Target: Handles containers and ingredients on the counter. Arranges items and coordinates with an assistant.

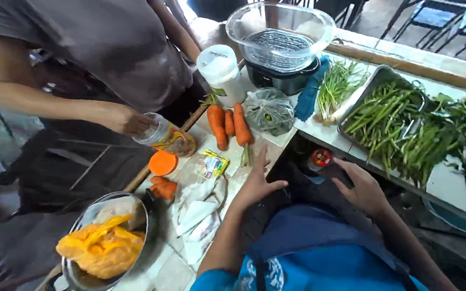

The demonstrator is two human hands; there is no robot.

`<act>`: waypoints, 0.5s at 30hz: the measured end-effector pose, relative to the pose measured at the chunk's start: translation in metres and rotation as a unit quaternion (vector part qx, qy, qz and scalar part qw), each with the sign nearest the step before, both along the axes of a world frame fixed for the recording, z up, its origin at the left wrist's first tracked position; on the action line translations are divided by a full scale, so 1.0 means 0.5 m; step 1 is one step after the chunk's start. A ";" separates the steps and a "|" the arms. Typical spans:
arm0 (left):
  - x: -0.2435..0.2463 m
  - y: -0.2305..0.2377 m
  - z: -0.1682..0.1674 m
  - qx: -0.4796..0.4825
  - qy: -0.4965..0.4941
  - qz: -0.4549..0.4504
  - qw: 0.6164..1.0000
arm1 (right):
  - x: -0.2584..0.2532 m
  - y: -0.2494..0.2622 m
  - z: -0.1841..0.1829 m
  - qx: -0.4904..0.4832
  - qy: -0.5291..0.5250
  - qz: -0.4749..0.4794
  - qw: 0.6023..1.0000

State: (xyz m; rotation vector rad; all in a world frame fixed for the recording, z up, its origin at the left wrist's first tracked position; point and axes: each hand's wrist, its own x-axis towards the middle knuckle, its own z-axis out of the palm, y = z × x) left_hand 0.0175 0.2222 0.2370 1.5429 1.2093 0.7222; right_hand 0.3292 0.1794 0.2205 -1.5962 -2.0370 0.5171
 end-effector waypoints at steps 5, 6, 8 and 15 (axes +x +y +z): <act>0.049 -0.100 -0.055 -0.028 -0.018 -0.101 0.994 | 0.014 -0.247 -0.046 -0.059 -0.046 -0.076 0.994; 0.061 -0.121 -0.055 -0.043 -0.028 -0.114 0.992 | 0.015 -0.286 -0.047 -0.074 -0.050 -0.080 0.993; 0.084 -0.153 -0.051 -0.059 -0.041 -0.135 0.988 | 0.019 -0.355 -0.040 -0.108 -0.037 -0.090 0.989; 0.159 -0.164 -0.031 0.010 -0.022 -0.172 0.985 | 0.081 -0.487 -0.054 -0.144 -0.025 -0.138 0.980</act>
